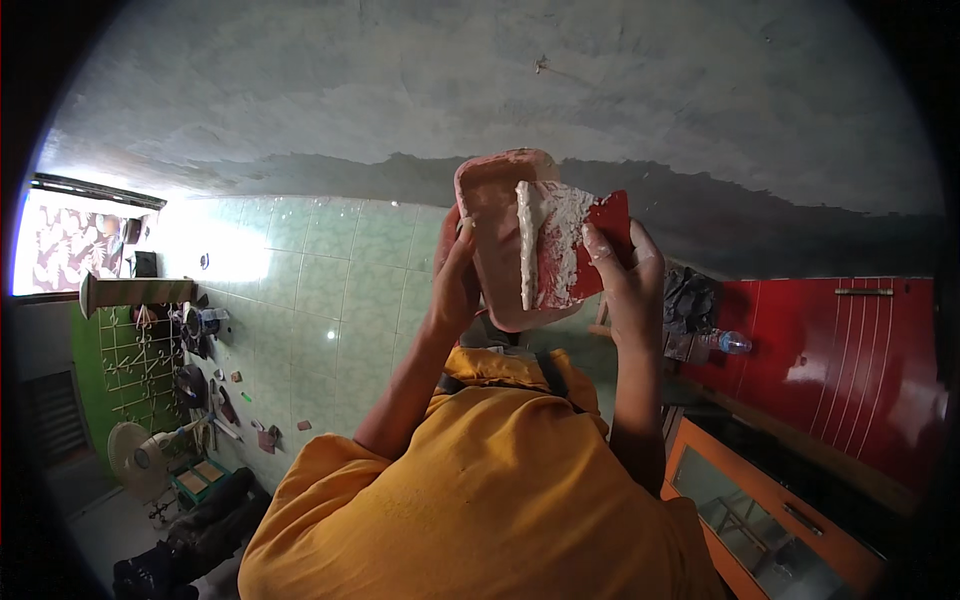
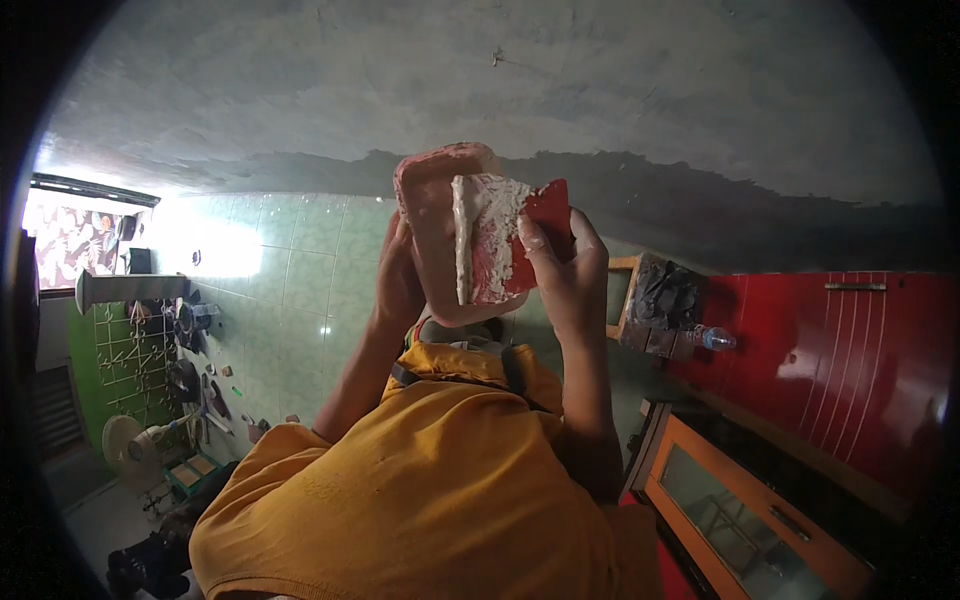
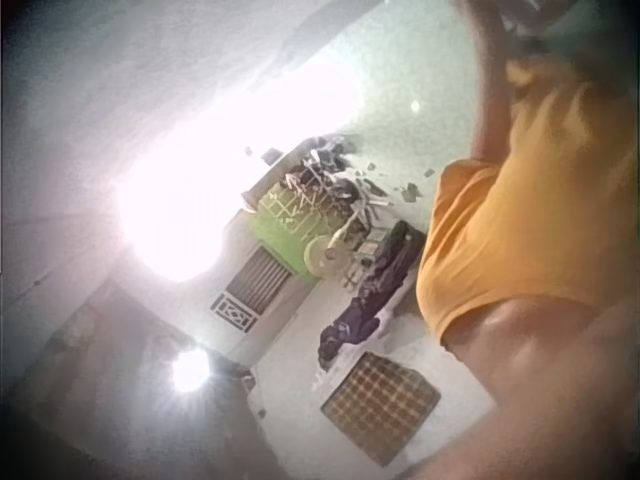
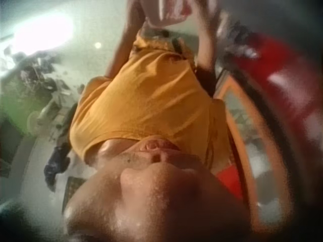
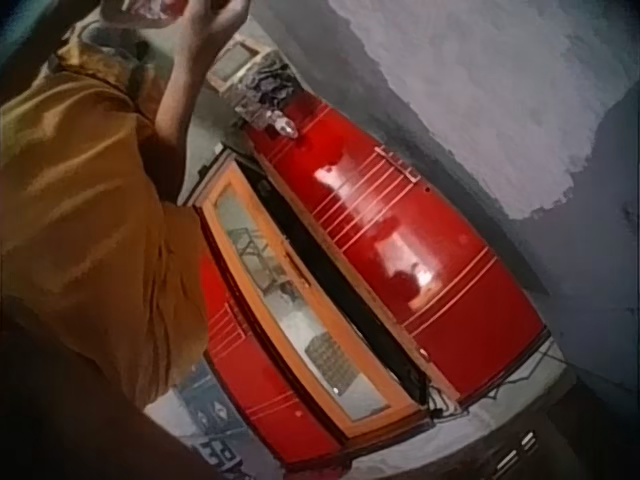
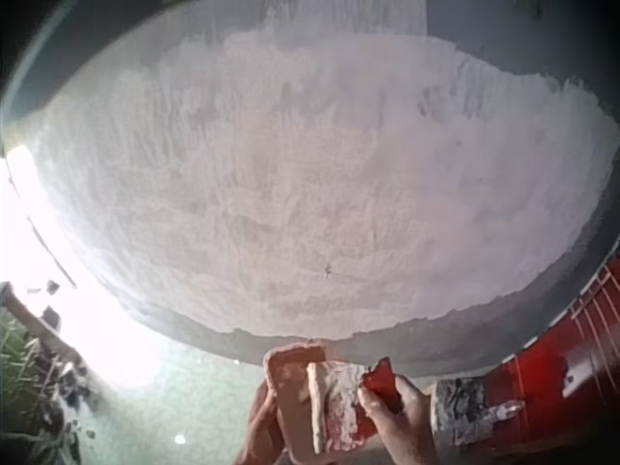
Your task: The person applies putty to an indoor wall using a scraper, repeatedly picking up white putty from a small pink container and spreading it in long strokes over the gray wall surface.
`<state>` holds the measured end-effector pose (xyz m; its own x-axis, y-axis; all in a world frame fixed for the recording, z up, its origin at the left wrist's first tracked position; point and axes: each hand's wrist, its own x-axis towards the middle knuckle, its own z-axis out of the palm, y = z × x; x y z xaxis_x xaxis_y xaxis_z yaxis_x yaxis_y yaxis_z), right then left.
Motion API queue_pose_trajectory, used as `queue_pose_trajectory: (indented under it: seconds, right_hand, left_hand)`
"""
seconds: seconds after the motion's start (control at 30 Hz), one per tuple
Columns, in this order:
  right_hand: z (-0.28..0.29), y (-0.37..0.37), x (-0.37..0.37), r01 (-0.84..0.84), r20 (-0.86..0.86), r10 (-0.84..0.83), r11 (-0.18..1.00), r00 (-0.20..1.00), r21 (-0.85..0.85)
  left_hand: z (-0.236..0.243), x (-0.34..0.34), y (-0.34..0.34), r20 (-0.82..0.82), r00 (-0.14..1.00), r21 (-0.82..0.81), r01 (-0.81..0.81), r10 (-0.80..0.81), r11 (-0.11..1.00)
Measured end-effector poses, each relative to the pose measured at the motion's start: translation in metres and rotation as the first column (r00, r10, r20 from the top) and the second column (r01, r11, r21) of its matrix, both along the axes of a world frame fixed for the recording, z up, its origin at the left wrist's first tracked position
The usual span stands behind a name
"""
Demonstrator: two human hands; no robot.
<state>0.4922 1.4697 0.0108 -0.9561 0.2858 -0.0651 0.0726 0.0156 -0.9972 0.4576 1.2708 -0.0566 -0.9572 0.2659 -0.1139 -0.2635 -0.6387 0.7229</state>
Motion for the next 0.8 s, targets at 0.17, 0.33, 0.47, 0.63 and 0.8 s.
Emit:
queue_pose_trajectory:
  seconds: [0.17,0.33,0.47,0.63,0.8]
  right_hand:
    - [-0.006,0.012,0.014,0.115,0.099,-0.098,0.976,0.99,-0.187]
    - [-0.008,0.021,0.025,0.171,0.092,-0.158,0.973,0.983,-0.154]
    - [-0.008,0.021,0.018,0.277,0.085,-0.263,0.928,0.961,-0.251]
    - [0.008,-0.009,0.002,0.272,-0.179,-0.321,0.929,0.93,-0.25]
    - [0.018,-0.036,-0.008,0.104,-0.574,0.09,0.949,0.814,0.297]
  left_hand:
    - [0.028,0.009,-0.009,-0.009,1.0,0.089,0.029,-0.028,0.996]
    - [0.043,0.023,-0.019,-0.015,0.999,0.081,0.038,-0.037,0.996]
    - [0.043,0.022,-0.026,-0.02,1.0,0.057,0.012,-0.01,0.998]
    - [0.042,0.0,-0.051,0.0,1.0,-0.017,-0.02,0.02,1.0]
    - [0.06,-0.026,-0.085,0.092,0.989,0.038,0.109,-0.112,0.993]
